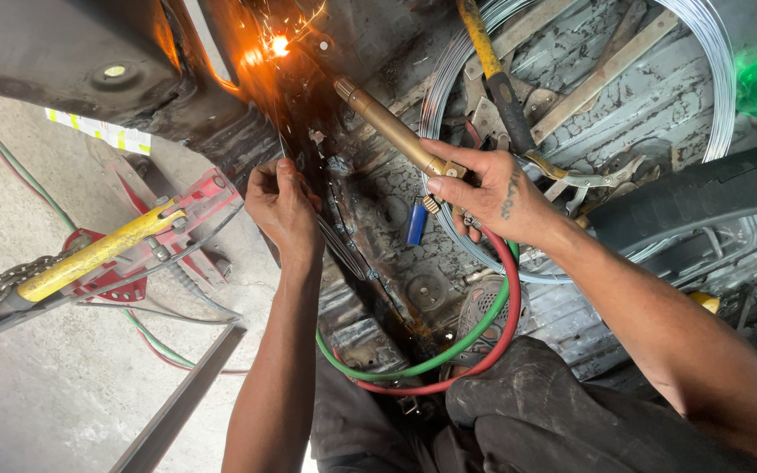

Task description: The person lies under a vehicle and uses a handheld gas torch to heat and burn material along the vehicle's undercarriage seam, holding a length of wire in the other hand while directing the flame at the body panel. The torch flame and sparks are visible as the person works along the seam.

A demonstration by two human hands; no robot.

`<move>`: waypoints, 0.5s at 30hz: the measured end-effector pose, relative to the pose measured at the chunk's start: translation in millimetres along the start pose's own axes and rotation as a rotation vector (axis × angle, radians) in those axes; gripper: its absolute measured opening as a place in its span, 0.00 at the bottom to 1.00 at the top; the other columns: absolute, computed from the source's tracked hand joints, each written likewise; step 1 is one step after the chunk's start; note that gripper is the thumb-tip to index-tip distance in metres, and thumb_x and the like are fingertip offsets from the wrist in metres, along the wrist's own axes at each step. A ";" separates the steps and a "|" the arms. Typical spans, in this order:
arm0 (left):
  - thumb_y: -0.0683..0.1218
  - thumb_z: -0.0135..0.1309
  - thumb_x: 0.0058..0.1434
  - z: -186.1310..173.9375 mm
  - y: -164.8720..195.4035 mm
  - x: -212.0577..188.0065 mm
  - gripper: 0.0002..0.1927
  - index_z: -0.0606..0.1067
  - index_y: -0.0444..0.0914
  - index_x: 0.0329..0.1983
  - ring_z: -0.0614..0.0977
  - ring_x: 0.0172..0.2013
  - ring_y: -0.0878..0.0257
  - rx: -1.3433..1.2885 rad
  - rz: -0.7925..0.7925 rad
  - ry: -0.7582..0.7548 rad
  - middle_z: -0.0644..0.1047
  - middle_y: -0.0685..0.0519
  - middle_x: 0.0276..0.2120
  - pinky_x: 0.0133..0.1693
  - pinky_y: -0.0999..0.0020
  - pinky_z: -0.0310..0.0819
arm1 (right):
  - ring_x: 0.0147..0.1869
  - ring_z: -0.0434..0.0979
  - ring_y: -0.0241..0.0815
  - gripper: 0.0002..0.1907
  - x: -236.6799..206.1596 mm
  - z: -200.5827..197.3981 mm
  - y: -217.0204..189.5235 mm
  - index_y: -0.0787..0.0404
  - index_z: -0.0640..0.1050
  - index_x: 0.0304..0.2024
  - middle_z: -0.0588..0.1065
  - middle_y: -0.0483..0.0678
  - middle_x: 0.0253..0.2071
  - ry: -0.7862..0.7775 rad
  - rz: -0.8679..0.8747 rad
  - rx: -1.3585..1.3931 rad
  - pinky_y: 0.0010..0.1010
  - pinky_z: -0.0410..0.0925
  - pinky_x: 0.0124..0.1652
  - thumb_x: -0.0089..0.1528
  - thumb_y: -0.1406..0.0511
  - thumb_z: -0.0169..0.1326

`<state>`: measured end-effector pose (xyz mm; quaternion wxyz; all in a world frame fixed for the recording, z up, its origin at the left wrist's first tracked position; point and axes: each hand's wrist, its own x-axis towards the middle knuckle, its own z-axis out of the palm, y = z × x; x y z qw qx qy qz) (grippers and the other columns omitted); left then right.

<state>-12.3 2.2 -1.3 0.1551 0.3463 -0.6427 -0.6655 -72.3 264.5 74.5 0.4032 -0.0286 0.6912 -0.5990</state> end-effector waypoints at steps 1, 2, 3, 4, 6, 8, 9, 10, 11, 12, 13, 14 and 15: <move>0.45 0.52 0.72 0.1 0.0 0.2 0.11 0.70 0.34 0.36 0.68 0.18 0.71 0.010 -0.014 0.009 0.70 0.55 0.21 0.19 0.74 0.65 | 0.22 0.75 0.31 0.32 -0.2 -0.1 -0.3 0.57 0.65 0.72 0.76 0.45 0.29 0.002 0.007 -0.011 0.25 0.70 0.18 0.65 0.61 0.55; 0.45 0.53 0.72 0.3 -0.1 0.5 0.12 0.70 0.34 0.36 0.68 0.18 0.71 0.019 -0.027 0.018 0.70 0.55 0.21 0.19 0.74 0.65 | 0.22 0.75 0.31 0.32 -0.5 -0.2 -0.6 0.56 0.66 0.72 0.76 0.46 0.29 0.005 0.014 -0.021 0.25 0.70 0.18 0.65 0.61 0.54; 0.45 0.53 0.72 0.5 -0.3 0.8 0.12 0.69 0.34 0.35 0.68 0.18 0.71 0.001 -0.026 0.017 0.70 0.55 0.21 0.19 0.74 0.65 | 0.22 0.75 0.31 0.32 -0.7 -0.3 -0.9 0.56 0.66 0.72 0.76 0.46 0.28 0.007 0.020 -0.032 0.25 0.70 0.18 0.65 0.61 0.54; 0.45 0.53 0.72 0.6 -0.7 1.2 0.12 0.69 0.34 0.35 0.68 0.18 0.71 -0.018 -0.025 0.017 0.70 0.55 0.21 0.19 0.74 0.64 | 0.22 0.75 0.31 0.32 -1.0 -0.3 -1.1 0.56 0.66 0.72 0.76 0.45 0.28 0.006 0.013 -0.030 0.25 0.70 0.18 0.65 0.61 0.54; 0.45 0.53 0.71 1.7 -1.4 2.5 0.12 0.68 0.34 0.35 0.67 0.17 0.71 -0.043 -0.030 0.016 0.70 0.55 0.21 0.19 0.74 0.63 | 0.22 0.75 0.31 0.32 -1.1 -0.8 -1.5 0.56 0.65 0.71 0.76 0.44 0.30 0.006 0.000 -0.028 0.25 0.70 0.18 0.65 0.61 0.55; 0.45 0.53 0.71 2.0 -2.0 3.4 0.11 0.69 0.34 0.35 0.66 0.18 0.71 -0.057 -0.040 0.018 0.70 0.55 0.21 0.19 0.74 0.63 | 0.22 0.75 0.31 0.32 -0.5 -0.6 -1.6 0.56 0.65 0.72 0.76 0.44 0.28 0.006 0.003 -0.012 0.25 0.70 0.18 0.65 0.61 0.55; 0.45 0.53 0.71 2.3 -2.2 3.9 0.11 0.69 0.34 0.35 0.67 0.17 0.71 -0.057 -0.042 0.020 0.70 0.55 0.21 0.19 0.74 0.62 | 0.22 0.75 0.31 0.32 0.0 -0.4 -1.5 0.56 0.66 0.72 0.75 0.45 0.28 0.005 0.005 -0.004 0.25 0.70 0.18 0.65 0.61 0.55; 0.45 0.53 0.71 2.5 -2.4 4.4 0.11 0.69 0.34 0.35 0.67 0.17 0.71 -0.058 -0.043 0.022 0.70 0.55 0.21 0.18 0.74 0.62 | 0.22 0.75 0.31 0.32 0.4 -0.4 -1.5 0.56 0.66 0.72 0.75 0.45 0.28 0.005 -0.001 -0.004 0.26 0.70 0.18 0.65 0.61 0.55; 0.45 0.53 0.71 2.5 -2.6 4.6 0.11 0.69 0.34 0.35 0.67 0.17 0.71 -0.058 -0.045 0.024 0.70 0.55 0.21 0.18 0.74 0.62 | 0.22 0.74 0.31 0.32 0.8 -0.5 -1.4 0.57 0.66 0.72 0.75 0.45 0.28 0.006 -0.008 -0.004 0.26 0.70 0.18 0.65 0.61 0.55; 0.45 0.53 0.71 2.4 -2.7 4.5 0.11 0.69 0.34 0.35 0.67 0.17 0.71 -0.055 -0.044 0.023 0.70 0.55 0.21 0.18 0.74 0.62 | 0.22 0.74 0.31 0.32 1.0 -0.5 -1.4 0.57 0.67 0.72 0.75 0.45 0.28 0.006 -0.014 -0.005 0.26 0.70 0.18 0.65 0.61 0.55; 0.45 0.53 0.71 2.1 -2.9 4.2 0.11 0.69 0.34 0.35 0.66 0.17 0.71 -0.053 -0.043 0.022 0.70 0.55 0.21 0.18 0.74 0.62 | 0.22 0.75 0.31 0.32 0.7 -0.4 -1.3 0.57 0.66 0.72 0.75 0.45 0.28 0.005 -0.014 -0.007 0.26 0.70 0.18 0.65 0.61 0.55; 0.45 0.53 0.71 1.9 -3.1 3.9 0.11 0.69 0.34 0.35 0.66 0.17 0.71 -0.050 -0.042 0.022 0.70 0.55 0.21 0.18 0.74 0.62 | 0.22 0.75 0.31 0.32 0.2 -0.3 -1.2 0.57 0.66 0.72 0.75 0.44 0.29 0.004 -0.015 -0.010 0.26 0.70 0.18 0.65 0.61 0.55; 0.45 0.53 0.71 1.7 -3.4 3.6 0.11 0.69 0.34 0.35 0.66 0.17 0.71 -0.050 -0.037 0.022 0.70 0.55 0.21 0.18 0.74 0.62 | 0.22 0.75 0.31 0.33 -0.1 -0.3 -1.1 0.57 0.65 0.71 0.75 0.43 0.30 0.003 -0.015 -0.013 0.26 0.70 0.18 0.65 0.60 0.55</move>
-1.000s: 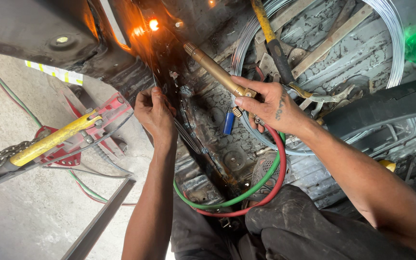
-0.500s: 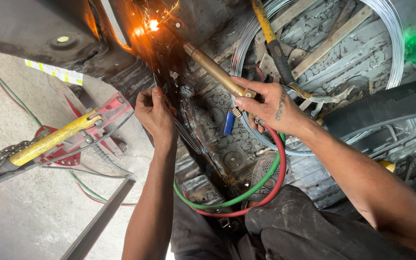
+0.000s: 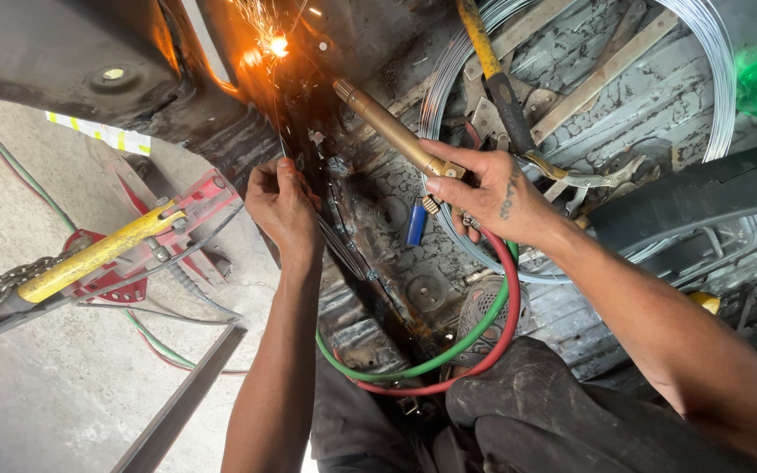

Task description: The person lies under a vehicle and uses a handheld gas torch to heat and burn material along the vehicle's undercarriage seam, holding a length of wire in the other hand while directing the flame at the body panel. The torch flame and sparks are visible as the person works along the seam.

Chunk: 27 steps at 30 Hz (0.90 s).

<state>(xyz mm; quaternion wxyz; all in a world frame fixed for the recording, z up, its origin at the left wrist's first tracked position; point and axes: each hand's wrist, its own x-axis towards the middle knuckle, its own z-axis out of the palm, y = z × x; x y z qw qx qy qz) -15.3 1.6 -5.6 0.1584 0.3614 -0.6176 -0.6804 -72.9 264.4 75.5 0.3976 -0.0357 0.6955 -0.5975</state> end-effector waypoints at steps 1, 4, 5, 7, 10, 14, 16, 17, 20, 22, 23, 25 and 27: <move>0.45 0.53 0.71 -0.2 -0.2 -0.2 0.11 0.69 0.34 0.35 0.67 0.17 0.71 -0.001 0.005 0.000 0.70 0.55 0.21 0.18 0.74 0.62 | 0.22 0.75 0.31 0.32 -0.1 -0.1 0.0 0.57 0.65 0.71 0.76 0.44 0.29 0.001 0.007 -0.003 0.26 0.70 0.18 0.65 0.60 0.55; 0.45 0.53 0.71 -0.3 -0.6 -0.3 0.12 0.69 0.34 0.34 0.67 0.17 0.71 0.001 0.008 0.000 0.70 0.55 0.20 0.18 0.74 0.62 | 0.22 0.75 0.31 0.32 -0.1 0.1 -0.2 0.56 0.66 0.72 0.76 0.44 0.28 0.001 0.025 -0.010 0.26 0.70 0.18 0.65 0.61 0.55; 0.45 0.53 0.71 0.1 -0.4 0.0 0.12 0.68 0.34 0.34 0.67 0.17 0.71 0.002 0.008 -0.002 0.70 0.55 0.20 0.18 0.74 0.62 | 0.22 0.74 0.31 0.32 -0.3 -0.2 -0.3 0.56 0.66 0.72 0.76 0.45 0.28 0.000 0.028 -0.011 0.26 0.70 0.18 0.65 0.61 0.55; 0.45 0.53 0.71 0.4 -0.2 0.2 0.12 0.69 0.34 0.35 0.67 0.17 0.71 0.010 0.014 -0.003 0.70 0.55 0.20 0.19 0.74 0.63 | 0.22 0.74 0.31 0.32 -0.1 -0.1 -0.2 0.56 0.66 0.72 0.76 0.45 0.28 0.002 0.030 -0.013 0.26 0.70 0.18 0.65 0.61 0.55; 0.45 0.53 0.71 -0.1 0.2 -1.2 0.11 0.69 0.34 0.35 0.66 0.17 0.71 0.012 0.008 -0.007 0.70 0.55 0.20 0.18 0.74 0.63 | 0.22 0.74 0.31 0.32 0.0 0.1 0.4 0.56 0.66 0.72 0.76 0.45 0.29 0.003 0.023 -0.006 0.26 0.70 0.18 0.65 0.61 0.55; 0.45 0.53 0.72 -0.7 -0.3 -1.1 0.12 0.69 0.34 0.34 0.67 0.17 0.71 0.036 0.009 0.002 0.70 0.55 0.20 0.18 0.74 0.63 | 0.22 0.75 0.30 0.32 -0.6 -0.4 0.9 0.56 0.65 0.72 0.76 0.44 0.31 -0.007 0.001 0.010 0.25 0.70 0.18 0.65 0.62 0.54; 0.45 0.53 0.71 0.0 -1.1 0.3 0.11 0.69 0.34 0.35 0.67 0.17 0.71 0.032 0.020 -0.004 0.70 0.55 0.20 0.18 0.74 0.63 | 0.22 0.75 0.30 0.32 -0.3 -0.3 1.1 0.56 0.66 0.72 0.76 0.45 0.31 -0.004 0.010 -0.002 0.25 0.70 0.18 0.65 0.62 0.54; 0.45 0.53 0.71 -0.6 -1.3 0.6 0.11 0.69 0.34 0.35 0.67 0.17 0.71 0.030 0.025 -0.007 0.70 0.55 0.21 0.18 0.74 0.64 | 0.22 0.75 0.31 0.32 0.1 0.7 1.2 0.56 0.66 0.72 0.76 0.45 0.30 -0.001 0.024 -0.012 0.25 0.70 0.18 0.65 0.62 0.54; 0.45 0.53 0.71 -1.0 -1.9 1.7 0.11 0.70 0.34 0.36 0.67 0.17 0.71 0.044 0.015 0.002 0.70 0.55 0.21 0.18 0.74 0.63 | 0.22 0.75 0.31 0.32 1.1 1.8 1.1 0.55 0.65 0.72 0.76 0.45 0.31 0.003 0.023 -0.015 0.25 0.70 0.17 0.65 0.62 0.55; 0.45 0.53 0.71 -1.5 -2.0 1.0 0.11 0.70 0.34 0.36 0.67 0.17 0.71 0.038 0.014 -0.002 0.70 0.55 0.21 0.19 0.74 0.63 | 0.22 0.75 0.31 0.33 1.1 2.1 1.0 0.56 0.65 0.72 0.76 0.44 0.31 0.004 0.016 -0.014 0.25 0.70 0.17 0.65 0.62 0.55; 0.45 0.53 0.71 -1.7 -1.9 0.7 0.11 0.70 0.34 0.36 0.67 0.18 0.71 0.035 0.014 -0.004 0.70 0.55 0.21 0.19 0.74 0.63 | 0.22 0.75 0.31 0.33 1.0 2.2 0.9 0.56 0.65 0.72 0.76 0.44 0.31 0.005 0.015 -0.017 0.25 0.70 0.17 0.65 0.62 0.55; 0.45 0.53 0.71 -1.2 -1.9 0.3 0.11 0.70 0.34 0.35 0.68 0.17 0.71 0.051 0.020 0.003 0.70 0.55 0.21 0.18 0.74 0.64 | 0.22 0.75 0.31 0.33 0.8 2.2 0.5 0.56 0.65 0.72 0.76 0.44 0.30 0.006 0.017 -0.020 0.25 0.70 0.17 0.64 0.62 0.55; 0.45 0.53 0.71 -0.7 -1.7 0.6 0.11 0.70 0.34 0.35 0.68 0.17 0.71 0.052 0.017 0.005 0.70 0.55 0.21 0.18 0.74 0.64 | 0.22 0.75 0.31 0.33 0.4 1.7 0.2 0.56 0.65 0.72 0.76 0.44 0.30 0.007 0.023 -0.020 0.25 0.70 0.17 0.64 0.61 0.55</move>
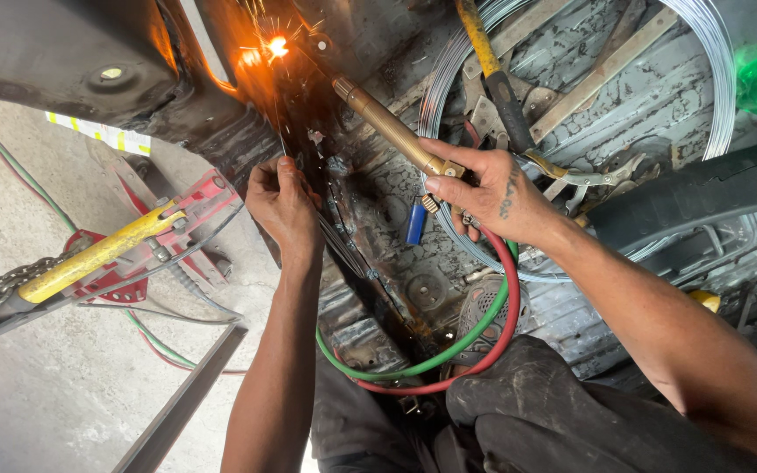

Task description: The person lies under a vehicle and uses a handheld gas torch to heat and burn material along the vehicle's undercarriage seam, holding a length of wire in the other hand while directing the flame at the body panel. The torch flame and sparks are visible as the person works along the seam.

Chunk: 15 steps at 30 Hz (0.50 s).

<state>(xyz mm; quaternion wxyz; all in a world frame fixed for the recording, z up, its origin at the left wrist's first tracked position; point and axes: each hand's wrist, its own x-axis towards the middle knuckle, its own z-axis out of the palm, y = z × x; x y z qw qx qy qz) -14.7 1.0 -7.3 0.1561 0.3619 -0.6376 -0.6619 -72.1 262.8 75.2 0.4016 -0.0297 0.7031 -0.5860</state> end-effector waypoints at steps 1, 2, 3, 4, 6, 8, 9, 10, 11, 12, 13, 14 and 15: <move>0.45 0.53 0.71 0.3 0.2 0.6 0.11 0.70 0.34 0.35 0.68 0.17 0.71 -0.007 -0.007 -0.001 0.70 0.55 0.21 0.18 0.74 0.64 | 0.22 0.75 0.31 0.33 0.0 0.0 -0.1 0.56 0.65 0.72 0.76 0.44 0.30 -0.001 -0.004 -0.001 0.25 0.70 0.17 0.65 0.61 0.55; 0.45 0.53 0.71 0.5 0.3 1.1 0.11 0.70 0.34 0.35 0.67 0.17 0.71 -0.014 -0.014 -0.002 0.70 0.55 0.21 0.18 0.74 0.64 | 0.22 0.75 0.31 0.33 0.0 0.0 -0.3 0.56 0.66 0.72 0.76 0.44 0.30 -0.002 -0.008 -0.003 0.25 0.70 0.18 0.65 0.61 0.55; 0.45 0.53 0.71 0.8 0.3 1.5 0.11 0.70 0.34 0.35 0.68 0.17 0.71 -0.004 -0.010 -0.004 0.70 0.55 0.21 0.18 0.74 0.64 | 0.22 0.75 0.31 0.32 -0.1 0.0 -0.4 0.56 0.66 0.72 0.76 0.44 0.30 -0.002 -0.012 -0.004 0.25 0.70 0.18 0.65 0.61 0.56; 0.45 0.53 0.71 1.1 0.2 2.0 0.11 0.70 0.34 0.35 0.68 0.17 0.71 0.005 -0.007 -0.005 0.70 0.55 0.21 0.18 0.74 0.64 | 0.22 0.75 0.31 0.33 -0.4 0.1 -0.5 0.56 0.65 0.72 0.76 0.44 0.30 -0.004 -0.014 -0.004 0.25 0.70 0.18 0.65 0.61 0.55; 0.45 0.53 0.71 1.0 0.1 2.1 0.11 0.70 0.34 0.35 0.68 0.17 0.71 0.006 -0.007 -0.004 0.70 0.55 0.21 0.18 0.74 0.64 | 0.22 0.75 0.31 0.33 -1.2 0.3 -0.5 0.56 0.65 0.72 0.75 0.44 0.31 -0.007 -0.019 -0.003 0.25 0.70 0.18 0.65 0.61 0.55; 0.44 0.52 0.70 0.5 -0.1 1.6 0.10 0.70 0.34 0.36 0.68 0.18 0.71 -0.009 -0.016 0.003 0.71 0.55 0.22 0.19 0.74 0.64 | 0.22 0.75 0.31 0.33 -1.2 0.3 -0.8 0.57 0.65 0.72 0.76 0.44 0.31 -0.003 -0.020 -0.013 0.25 0.70 0.18 0.65 0.61 0.55; 0.44 0.53 0.70 0.4 -0.2 1.5 0.10 0.70 0.34 0.35 0.68 0.17 0.71 -0.004 -0.013 0.003 0.71 0.55 0.21 0.19 0.74 0.64 | 0.22 0.75 0.31 0.33 -1.1 0.3 -0.8 0.57 0.65 0.72 0.76 0.44 0.31 -0.001 -0.020 -0.018 0.25 0.70 0.18 0.65 0.61 0.56; 0.44 0.53 0.71 0.3 -0.2 1.5 0.10 0.70 0.34 0.35 0.68 0.17 0.71 0.000 -0.011 0.004 0.71 0.55 0.21 0.19 0.74 0.64 | 0.22 0.75 0.31 0.33 -0.7 0.3 -0.9 0.57 0.65 0.72 0.76 0.44 0.31 0.000 -0.016 -0.019 0.25 0.70 0.18 0.65 0.61 0.55; 0.44 0.53 0.71 0.3 -0.2 1.6 0.11 0.69 0.34 0.35 0.68 0.17 0.71 0.005 -0.009 0.004 0.70 0.55 0.21 0.19 0.74 0.64 | 0.22 0.75 0.31 0.32 -0.2 0.2 -1.0 0.56 0.66 0.72 0.76 0.45 0.30 0.001 -0.012 -0.019 0.25 0.70 0.18 0.65 0.61 0.55; 0.44 0.53 0.71 0.6 -0.2 1.8 0.11 0.69 0.34 0.35 0.68 0.17 0.71 -0.003 -0.009 0.002 0.71 0.55 0.21 0.19 0.74 0.64 | 0.22 0.75 0.31 0.32 0.1 0.2 -1.0 0.56 0.66 0.72 0.76 0.45 0.30 0.002 -0.008 -0.020 0.25 0.70 0.18 0.65 0.61 0.55; 0.44 0.53 0.71 1.2 -0.2 2.3 0.11 0.69 0.34 0.35 0.68 0.18 0.71 -0.012 -0.009 0.000 0.71 0.55 0.22 0.19 0.74 0.64 | 0.22 0.75 0.31 0.33 -0.1 0.1 -0.9 0.56 0.66 0.72 0.76 0.45 0.30 0.000 -0.013 -0.011 0.25 0.70 0.18 0.65 0.61 0.55; 0.44 0.53 0.71 1.7 -0.2 2.5 0.11 0.70 0.34 0.35 0.68 0.18 0.71 -0.021 -0.009 -0.002 0.71 0.55 0.22 0.19 0.74 0.64 | 0.22 0.74 0.31 0.33 -0.8 0.2 -0.7 0.57 0.65 0.72 0.76 0.44 0.31 -0.002 -0.017 -0.001 0.25 0.70 0.18 0.65 0.61 0.55; 0.44 0.53 0.71 2.4 0.1 2.9 0.10 0.70 0.34 0.35 0.68 0.18 0.71 -0.016 -0.010 -0.001 0.71 0.55 0.22 0.19 0.74 0.64 | 0.22 0.74 0.30 0.33 -0.7 -0.2 -0.7 0.57 0.65 0.72 0.75 0.44 0.31 -0.005 -0.022 0.008 0.25 0.70 0.18 0.65 0.61 0.56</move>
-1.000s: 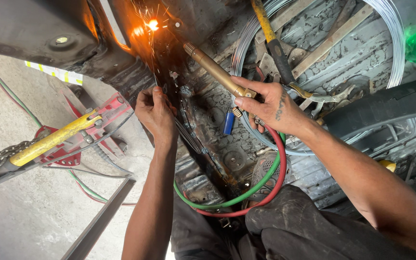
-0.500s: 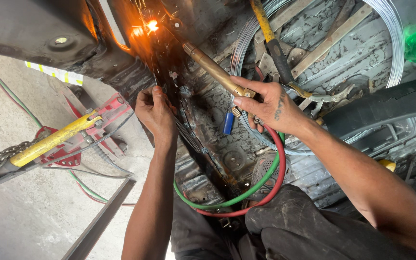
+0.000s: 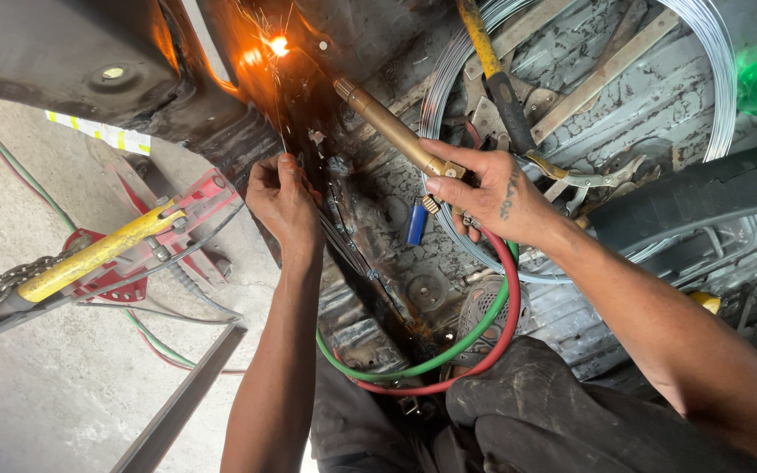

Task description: The person lies under a vehicle and uses a handheld gas torch to heat and burn material along the vehicle's undercarriage seam, holding a length of wire in the other hand while directing the flame at the body panel. The torch flame and sparks are visible as the person works along the seam.

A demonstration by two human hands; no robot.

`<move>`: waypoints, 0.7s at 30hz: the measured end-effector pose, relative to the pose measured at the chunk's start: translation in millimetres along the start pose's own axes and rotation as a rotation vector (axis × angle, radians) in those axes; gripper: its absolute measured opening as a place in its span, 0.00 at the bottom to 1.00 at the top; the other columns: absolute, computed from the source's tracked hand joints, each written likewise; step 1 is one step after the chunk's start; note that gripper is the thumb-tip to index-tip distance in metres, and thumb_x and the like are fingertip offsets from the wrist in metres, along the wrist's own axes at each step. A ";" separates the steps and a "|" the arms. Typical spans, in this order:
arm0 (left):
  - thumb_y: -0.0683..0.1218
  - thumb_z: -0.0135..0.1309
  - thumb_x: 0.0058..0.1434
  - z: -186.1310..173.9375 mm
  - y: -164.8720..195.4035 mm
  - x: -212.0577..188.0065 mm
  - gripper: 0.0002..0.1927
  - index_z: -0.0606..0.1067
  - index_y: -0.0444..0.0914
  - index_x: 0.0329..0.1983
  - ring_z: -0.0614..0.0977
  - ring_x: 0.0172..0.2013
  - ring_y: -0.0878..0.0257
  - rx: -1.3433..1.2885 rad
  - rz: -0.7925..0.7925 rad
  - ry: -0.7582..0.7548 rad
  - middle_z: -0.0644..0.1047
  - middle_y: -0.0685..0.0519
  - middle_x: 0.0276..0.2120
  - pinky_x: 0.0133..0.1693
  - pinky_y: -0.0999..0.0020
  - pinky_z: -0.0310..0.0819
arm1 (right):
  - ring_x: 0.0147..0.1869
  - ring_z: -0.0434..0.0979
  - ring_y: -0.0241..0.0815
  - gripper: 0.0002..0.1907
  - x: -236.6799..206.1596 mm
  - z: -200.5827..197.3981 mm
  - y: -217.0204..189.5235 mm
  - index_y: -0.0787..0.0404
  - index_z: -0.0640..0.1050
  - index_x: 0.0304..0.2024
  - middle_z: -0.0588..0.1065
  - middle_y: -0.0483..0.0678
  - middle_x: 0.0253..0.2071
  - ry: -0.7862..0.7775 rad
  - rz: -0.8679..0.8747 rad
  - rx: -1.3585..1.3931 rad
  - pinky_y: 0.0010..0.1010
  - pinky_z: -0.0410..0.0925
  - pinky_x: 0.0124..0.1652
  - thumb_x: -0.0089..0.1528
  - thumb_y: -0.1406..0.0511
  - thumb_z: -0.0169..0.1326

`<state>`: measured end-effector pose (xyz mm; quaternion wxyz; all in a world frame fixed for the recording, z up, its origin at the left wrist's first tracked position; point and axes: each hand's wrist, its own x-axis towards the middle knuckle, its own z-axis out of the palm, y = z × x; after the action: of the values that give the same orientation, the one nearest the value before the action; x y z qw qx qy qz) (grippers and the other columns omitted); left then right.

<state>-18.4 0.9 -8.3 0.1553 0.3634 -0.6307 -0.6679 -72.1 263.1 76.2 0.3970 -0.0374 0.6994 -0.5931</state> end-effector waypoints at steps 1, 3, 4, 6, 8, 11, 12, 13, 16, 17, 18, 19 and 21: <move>0.44 0.53 0.71 0.2 0.2 0.0 0.10 0.70 0.34 0.36 0.68 0.18 0.71 0.005 -0.002 0.000 0.71 0.56 0.22 0.19 0.75 0.64 | 0.22 0.74 0.31 0.33 0.0 0.0 0.1 0.57 0.65 0.72 0.75 0.44 0.31 0.000 0.002 -0.001 0.25 0.70 0.18 0.65 0.61 0.56; 0.45 0.53 0.70 0.9 0.6 -0.7 0.10 0.70 0.34 0.36 0.68 0.18 0.71 0.007 -0.009 0.003 0.71 0.56 0.22 0.19 0.75 0.64 | 0.22 0.75 0.31 0.33 0.0 -0.1 0.4 0.57 0.65 0.72 0.76 0.44 0.32 0.000 0.006 -0.001 0.25 0.70 0.17 0.65 0.61 0.55; 0.45 0.53 0.71 1.1 0.8 -1.3 0.10 0.70 0.34 0.35 0.67 0.18 0.72 0.004 -0.013 0.005 0.71 0.56 0.22 0.19 0.75 0.63 | 0.22 0.75 0.31 0.33 0.0 -0.3 0.5 0.56 0.65 0.72 0.76 0.44 0.31 0.003 0.010 -0.005 0.25 0.70 0.17 0.65 0.61 0.55; 0.45 0.53 0.71 1.5 1.3 -2.0 0.10 0.70 0.34 0.35 0.67 0.18 0.72 -0.003 -0.014 0.004 0.70 0.56 0.22 0.19 0.75 0.63 | 0.22 0.75 0.31 0.33 -0.2 -0.6 0.8 0.56 0.65 0.72 0.75 0.44 0.30 0.007 0.018 -0.015 0.25 0.70 0.17 0.65 0.61 0.55; 0.45 0.53 0.71 1.5 1.8 -2.3 0.10 0.71 0.34 0.36 0.67 0.18 0.72 -0.010 -0.006 -0.001 0.70 0.56 0.22 0.19 0.75 0.64 | 0.22 0.75 0.31 0.33 -0.3 -0.7 1.4 0.56 0.65 0.72 0.75 0.44 0.30 0.003 0.014 -0.006 0.25 0.70 0.17 0.65 0.61 0.55; 0.45 0.53 0.71 1.6 2.4 -1.0 0.10 0.70 0.35 0.36 0.67 0.18 0.72 -0.016 -0.017 -0.004 0.70 0.56 0.22 0.19 0.75 0.63 | 0.22 0.75 0.31 0.33 -0.7 -1.4 2.2 0.56 0.65 0.72 0.76 0.44 0.30 0.002 0.012 0.005 0.25 0.70 0.18 0.65 0.61 0.55; 0.45 0.53 0.71 1.2 2.2 -1.5 0.10 0.70 0.35 0.35 0.67 0.18 0.72 -0.014 -0.019 -0.005 0.70 0.56 0.22 0.19 0.75 0.63 | 0.22 0.75 0.31 0.33 -1.0 -1.6 2.6 0.56 0.65 0.72 0.76 0.44 0.30 0.000 0.013 0.008 0.25 0.70 0.18 0.65 0.61 0.55; 0.45 0.53 0.71 0.5 2.2 -1.7 0.10 0.70 0.35 0.35 0.67 0.18 0.72 -0.012 -0.021 -0.008 0.70 0.57 0.22 0.19 0.75 0.63 | 0.22 0.75 0.31 0.33 -1.0 -1.6 2.7 0.56 0.65 0.72 0.76 0.44 0.30 0.001 0.012 0.006 0.25 0.70 0.18 0.65 0.61 0.55; 0.45 0.53 0.71 -0.7 1.1 -2.3 0.11 0.69 0.35 0.35 0.67 0.18 0.72 -0.027 -0.012 -0.010 0.70 0.56 0.21 0.19 0.75 0.63 | 0.22 0.75 0.31 0.33 -1.0 -1.4 2.8 0.57 0.65 0.72 0.76 0.44 0.30 0.000 0.008 0.005 0.25 0.70 0.18 0.65 0.61 0.55; 0.44 0.53 0.71 -0.9 0.6 -2.4 0.11 0.69 0.35 0.34 0.67 0.18 0.72 -0.035 -0.007 -0.010 0.69 0.56 0.21 0.19 0.75 0.63 | 0.22 0.75 0.31 0.33 -1.0 -1.3 2.7 0.57 0.65 0.72 0.76 0.44 0.30 -0.002 0.008 0.008 0.25 0.70 0.18 0.65 0.61 0.55; 0.44 0.53 0.71 -1.1 0.2 -2.2 0.11 0.69 0.35 0.34 0.67 0.18 0.71 -0.031 0.017 -0.018 0.70 0.56 0.21 0.19 0.75 0.63 | 0.22 0.75 0.31 0.33 -0.9 -1.1 2.5 0.57 0.65 0.72 0.75 0.44 0.30 -0.004 0.007 0.011 0.25 0.70 0.18 0.65 0.61 0.55; 0.44 0.53 0.72 -1.3 -0.2 -1.9 0.11 0.69 0.35 0.34 0.67 0.17 0.71 -0.027 0.042 -0.025 0.71 0.56 0.21 0.19 0.75 0.63 | 0.22 0.75 0.31 0.33 -0.9 -1.1 2.3 0.57 0.65 0.72 0.76 0.44 0.30 -0.003 0.008 0.002 0.25 0.70 0.18 0.65 0.60 0.55; 0.44 0.53 0.72 -0.9 -0.7 -1.2 0.12 0.69 0.35 0.33 0.67 0.17 0.71 -0.020 0.046 -0.023 0.70 0.56 0.21 0.19 0.74 0.63 | 0.22 0.75 0.31 0.33 -0.8 -1.1 1.7 0.57 0.65 0.72 0.76 0.44 0.30 -0.001 0.011 -0.015 0.25 0.70 0.18 0.64 0.60 0.56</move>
<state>-16.7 1.1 -8.5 0.1672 0.3395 -0.6338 -0.6746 -71.4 265.0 75.1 0.4003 -0.0369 0.7040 -0.5855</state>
